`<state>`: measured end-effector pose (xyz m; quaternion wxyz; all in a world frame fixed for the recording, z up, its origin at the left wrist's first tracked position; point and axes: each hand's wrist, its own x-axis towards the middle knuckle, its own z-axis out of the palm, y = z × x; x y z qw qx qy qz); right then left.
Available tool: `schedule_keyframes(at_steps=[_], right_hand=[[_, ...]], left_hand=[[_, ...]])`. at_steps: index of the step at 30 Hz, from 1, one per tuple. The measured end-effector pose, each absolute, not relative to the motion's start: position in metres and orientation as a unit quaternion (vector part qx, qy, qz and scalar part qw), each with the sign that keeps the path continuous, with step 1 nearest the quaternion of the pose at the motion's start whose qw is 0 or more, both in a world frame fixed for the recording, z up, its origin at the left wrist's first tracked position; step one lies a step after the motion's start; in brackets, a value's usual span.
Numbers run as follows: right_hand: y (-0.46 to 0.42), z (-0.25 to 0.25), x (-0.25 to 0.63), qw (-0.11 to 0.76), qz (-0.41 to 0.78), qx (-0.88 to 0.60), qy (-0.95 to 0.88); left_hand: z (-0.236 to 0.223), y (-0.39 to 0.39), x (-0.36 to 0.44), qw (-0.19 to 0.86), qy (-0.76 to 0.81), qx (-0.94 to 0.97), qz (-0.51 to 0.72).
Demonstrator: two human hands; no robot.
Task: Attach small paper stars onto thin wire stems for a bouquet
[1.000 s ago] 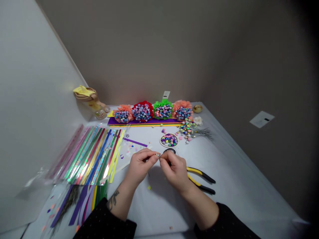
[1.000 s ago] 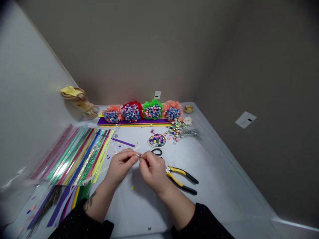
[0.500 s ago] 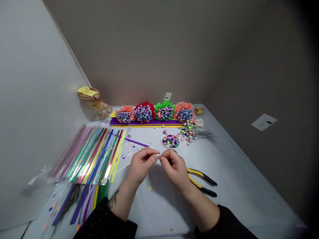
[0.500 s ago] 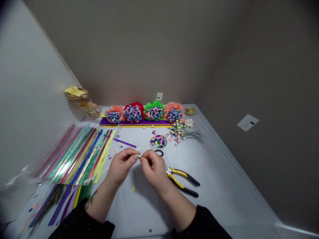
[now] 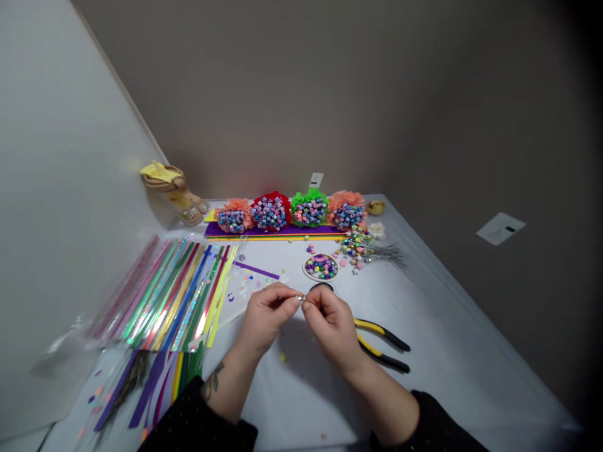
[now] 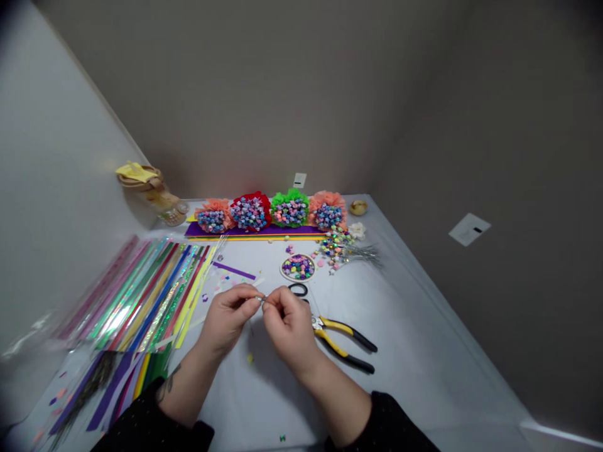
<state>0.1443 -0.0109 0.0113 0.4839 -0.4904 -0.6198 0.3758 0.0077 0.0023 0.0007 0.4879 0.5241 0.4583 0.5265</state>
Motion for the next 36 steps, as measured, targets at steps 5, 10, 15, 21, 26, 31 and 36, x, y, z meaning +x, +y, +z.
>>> schedule_keyframes(at_steps=[5, 10, 15, 21, 26, 31, 36], right_hand=[[-0.014, 0.009, 0.147, 0.493, 0.278, -0.473, -0.675], [-0.011, 0.009, 0.144, 0.502, 0.354, -0.476, -0.629], [-0.006, 0.008, 0.139, 0.491, 0.430, -0.471, -0.594], [-0.012, 0.014, 0.146, 0.500, 0.362, -0.480, -0.623], [-0.014, 0.023, 0.157, 0.521, 0.250, -0.474, -0.664], [-0.014, 0.028, 0.160, 0.509, 0.220, -0.462, -0.692], [-0.013, 0.031, 0.159, 0.498, 0.215, -0.459, -0.704]], left_hand=[[0.004, 0.001, 0.010, 0.503, 0.470, 0.503, 0.522], [0.003, 0.000, 0.012, 0.519, 0.464, 0.490, 0.525], [-0.001, 0.003, 0.007, 0.502, 0.458, 0.464, 0.568], [0.006, 0.006, -0.002, 0.540, 0.412, 0.387, 0.623], [0.009, -0.001, 0.000, 0.596, 0.402, 0.397, 0.571], [0.007, -0.003, 0.001, 0.583, 0.414, 0.433, 0.549], [0.012, -0.002, 0.002, 0.548, 0.436, 0.505, 0.505]])
